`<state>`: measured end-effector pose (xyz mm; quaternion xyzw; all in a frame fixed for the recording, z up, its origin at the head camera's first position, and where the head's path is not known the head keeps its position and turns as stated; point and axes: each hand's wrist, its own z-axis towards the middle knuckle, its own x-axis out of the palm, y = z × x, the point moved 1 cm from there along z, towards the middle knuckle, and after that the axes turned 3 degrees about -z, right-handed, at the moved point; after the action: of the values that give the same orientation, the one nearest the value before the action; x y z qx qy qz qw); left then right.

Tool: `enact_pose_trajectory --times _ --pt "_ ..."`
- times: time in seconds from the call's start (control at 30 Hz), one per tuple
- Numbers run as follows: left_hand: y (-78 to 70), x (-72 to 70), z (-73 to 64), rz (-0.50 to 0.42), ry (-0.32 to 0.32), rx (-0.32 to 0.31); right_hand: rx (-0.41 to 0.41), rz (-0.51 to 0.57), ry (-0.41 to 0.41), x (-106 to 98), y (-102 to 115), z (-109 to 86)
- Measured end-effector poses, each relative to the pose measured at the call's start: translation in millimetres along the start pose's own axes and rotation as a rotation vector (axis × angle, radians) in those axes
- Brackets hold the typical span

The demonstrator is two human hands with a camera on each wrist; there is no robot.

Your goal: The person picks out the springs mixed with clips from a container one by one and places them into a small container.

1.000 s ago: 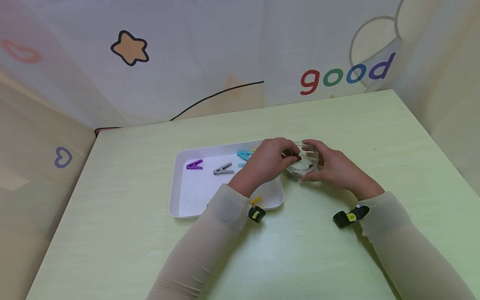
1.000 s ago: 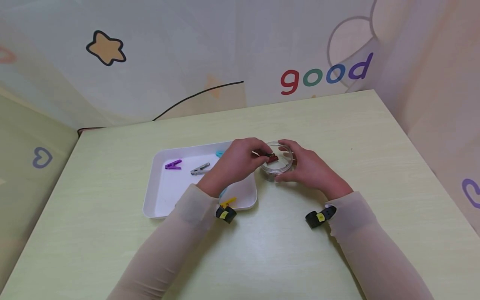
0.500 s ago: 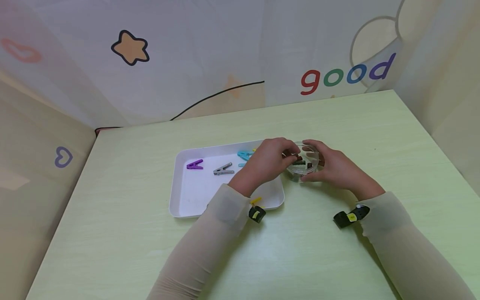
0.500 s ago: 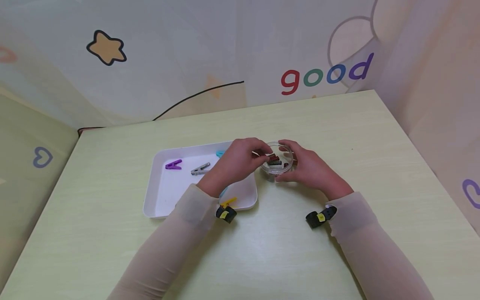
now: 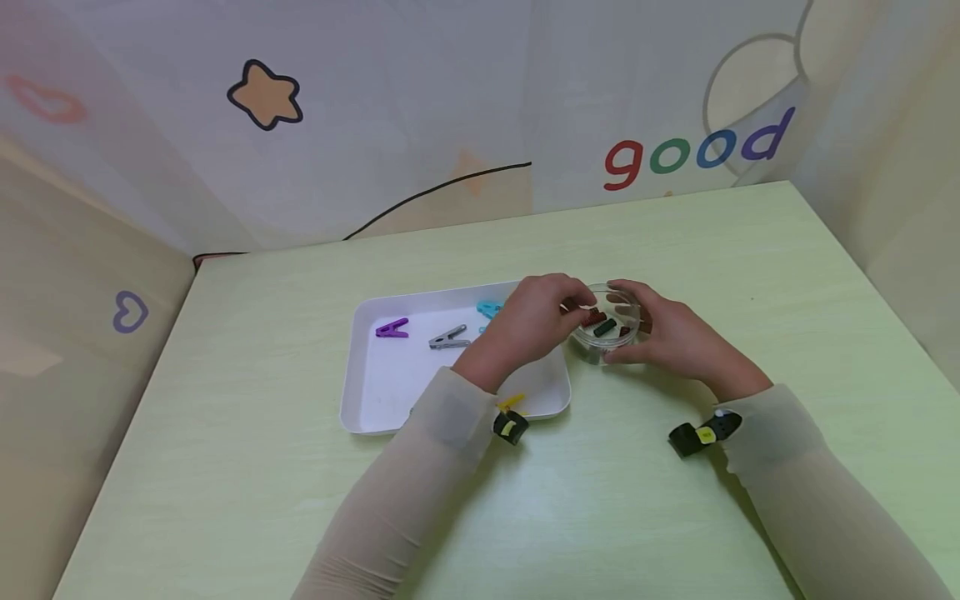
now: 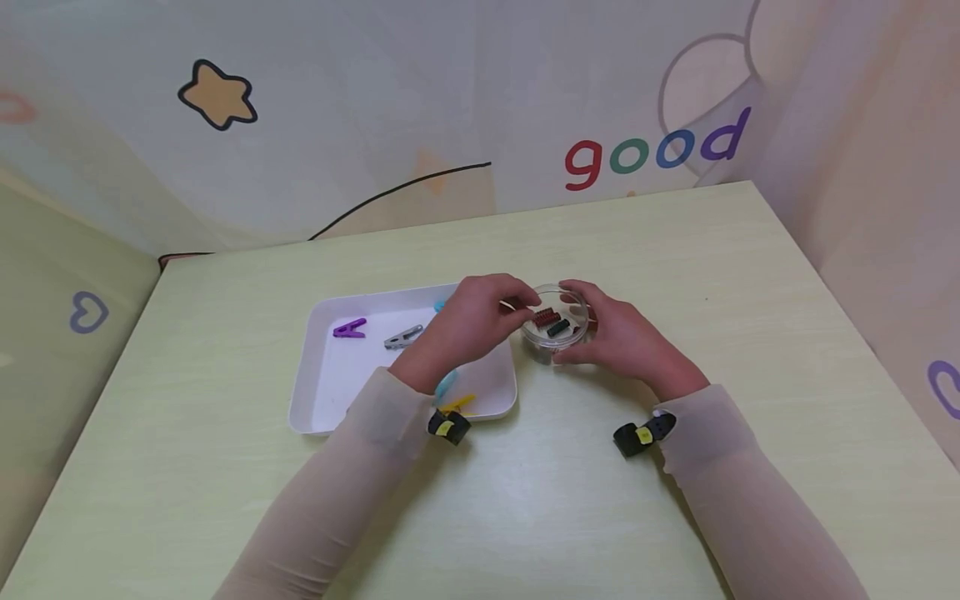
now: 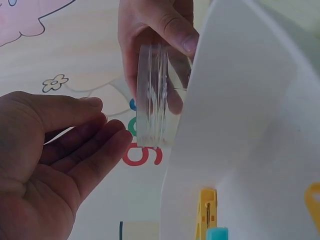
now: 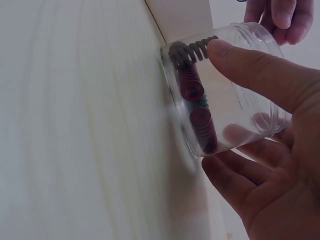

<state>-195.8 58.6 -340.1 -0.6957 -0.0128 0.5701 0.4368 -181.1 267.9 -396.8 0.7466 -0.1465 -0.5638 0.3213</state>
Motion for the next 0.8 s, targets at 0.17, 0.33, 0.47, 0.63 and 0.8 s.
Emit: enact_pose_trajectory --times 0.17,0.33,0.47,0.63,0.8 --pt "4.4 -6.7 -4.4 0.013 -0.019 -0.01 0.006 0.009 0.01 0.5 -0.3 2.9" --pt "12.8 -16.1 -9.6 0.029 -0.047 -0.036 0.023 0.019 0.021 1.6 -1.5 6.3" --pt "22.5 -25.4 -14.9 0.031 -0.075 -0.06 0.035 0.016 0.023 1.6 -3.8 8.2" --pt "34.1 -37.2 -20.5 0.037 -0.097 -0.094 0.038 0.006 0.014 -1.7 -12.2 5.3" --pt "44.5 -47.4 -24.8 0.068 -0.111 -0.151 0.07 -0.012 0.033 -10.5 -20.3 -3.3"
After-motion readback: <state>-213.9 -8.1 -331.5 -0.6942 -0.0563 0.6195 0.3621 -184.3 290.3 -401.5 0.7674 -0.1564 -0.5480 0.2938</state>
